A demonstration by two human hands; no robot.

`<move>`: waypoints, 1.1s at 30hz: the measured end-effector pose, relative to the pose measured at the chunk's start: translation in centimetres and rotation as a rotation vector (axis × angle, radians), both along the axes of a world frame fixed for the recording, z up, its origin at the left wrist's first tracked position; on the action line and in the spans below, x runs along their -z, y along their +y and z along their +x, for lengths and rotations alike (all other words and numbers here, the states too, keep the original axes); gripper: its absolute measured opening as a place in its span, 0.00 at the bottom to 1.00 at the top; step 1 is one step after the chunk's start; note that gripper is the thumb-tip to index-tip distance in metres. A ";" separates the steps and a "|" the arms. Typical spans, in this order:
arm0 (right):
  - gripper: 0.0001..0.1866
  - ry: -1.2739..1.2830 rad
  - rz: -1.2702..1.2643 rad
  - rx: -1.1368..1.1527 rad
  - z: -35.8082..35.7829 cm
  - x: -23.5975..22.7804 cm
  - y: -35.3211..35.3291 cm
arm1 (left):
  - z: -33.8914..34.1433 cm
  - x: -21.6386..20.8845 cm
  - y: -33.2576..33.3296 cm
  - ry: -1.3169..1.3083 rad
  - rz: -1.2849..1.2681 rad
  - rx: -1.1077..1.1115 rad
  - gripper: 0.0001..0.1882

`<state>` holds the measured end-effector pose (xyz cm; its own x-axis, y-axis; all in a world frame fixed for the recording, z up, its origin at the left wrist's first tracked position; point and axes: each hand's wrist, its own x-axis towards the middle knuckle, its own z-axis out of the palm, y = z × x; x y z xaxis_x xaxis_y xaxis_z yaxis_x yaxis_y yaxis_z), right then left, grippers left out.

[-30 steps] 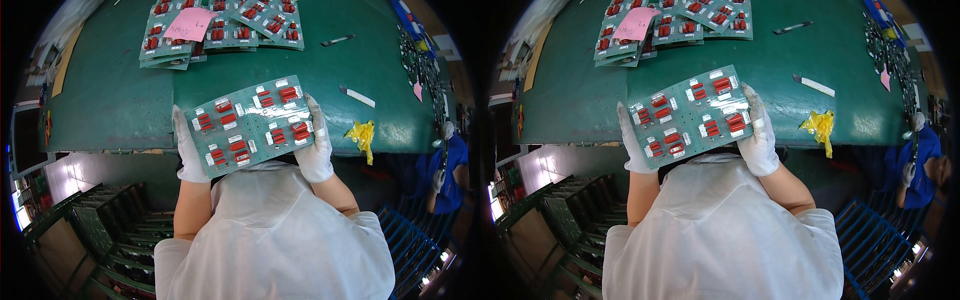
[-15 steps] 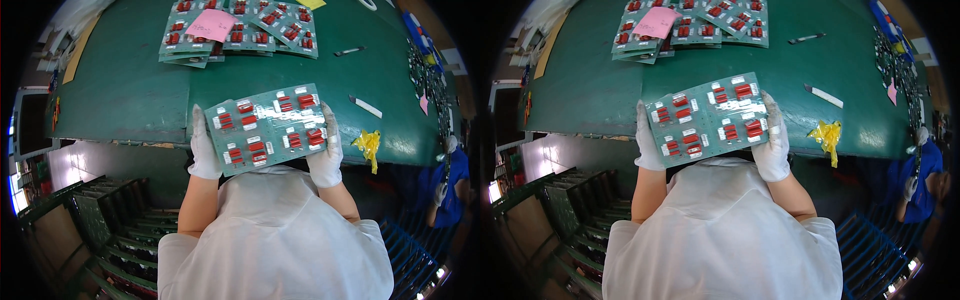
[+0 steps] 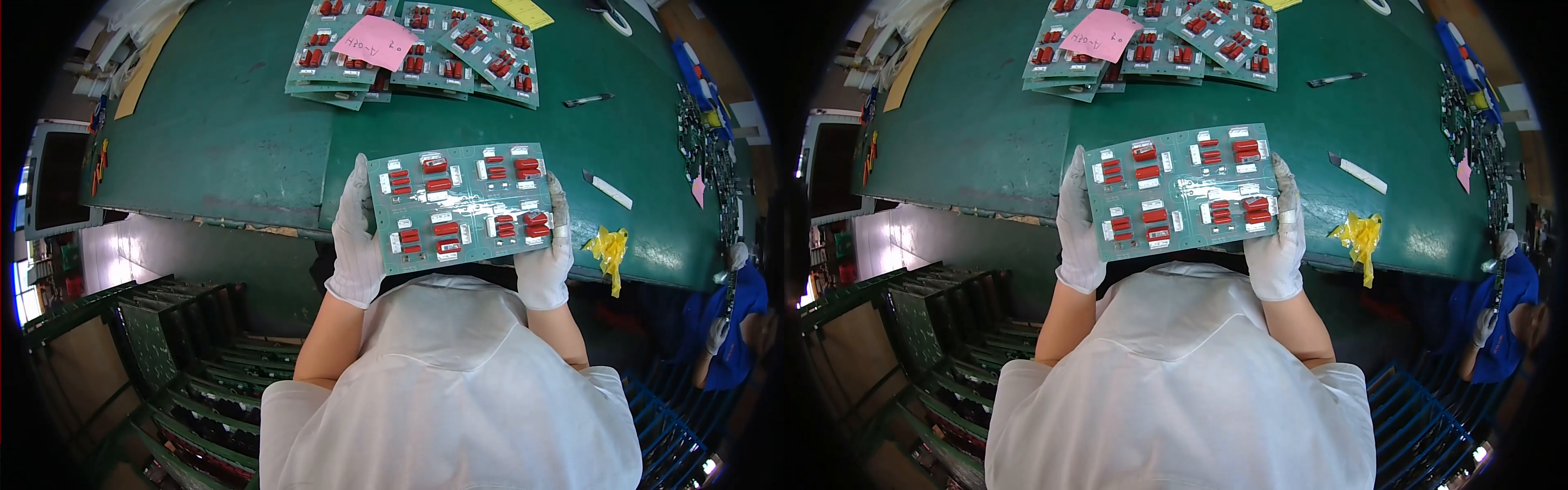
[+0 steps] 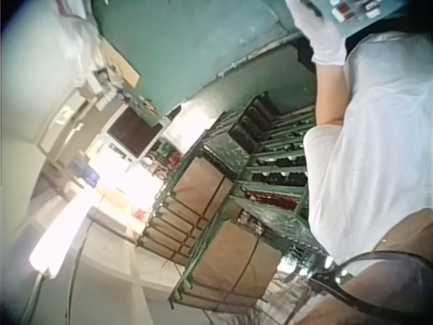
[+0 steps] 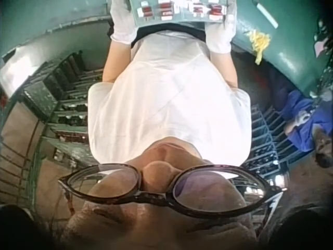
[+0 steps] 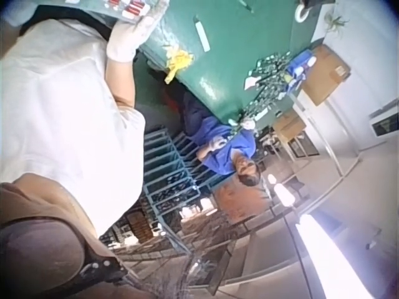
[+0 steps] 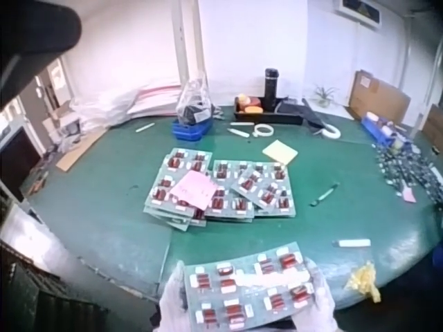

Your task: The person prepares circuit boards with red components on an electronics assembly line.

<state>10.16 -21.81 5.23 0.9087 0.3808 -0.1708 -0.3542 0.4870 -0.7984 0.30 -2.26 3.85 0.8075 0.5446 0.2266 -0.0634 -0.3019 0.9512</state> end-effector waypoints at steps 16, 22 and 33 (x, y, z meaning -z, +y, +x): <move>0.22 -0.226 -0.316 0.004 0.2 1.0 -0.4 | 0.0 1.2 0.7 0.011 0.296 -0.027 0.46; 0.22 -0.168 -0.231 -0.001 0.3 1.4 -0.6 | 0.0 1.9 0.9 0.023 0.410 -0.060 0.42; 0.27 0.048 0.000 0.027 0.4 0.7 -0.6 | 0.5 2.0 0.6 0.007 0.415 -0.077 0.44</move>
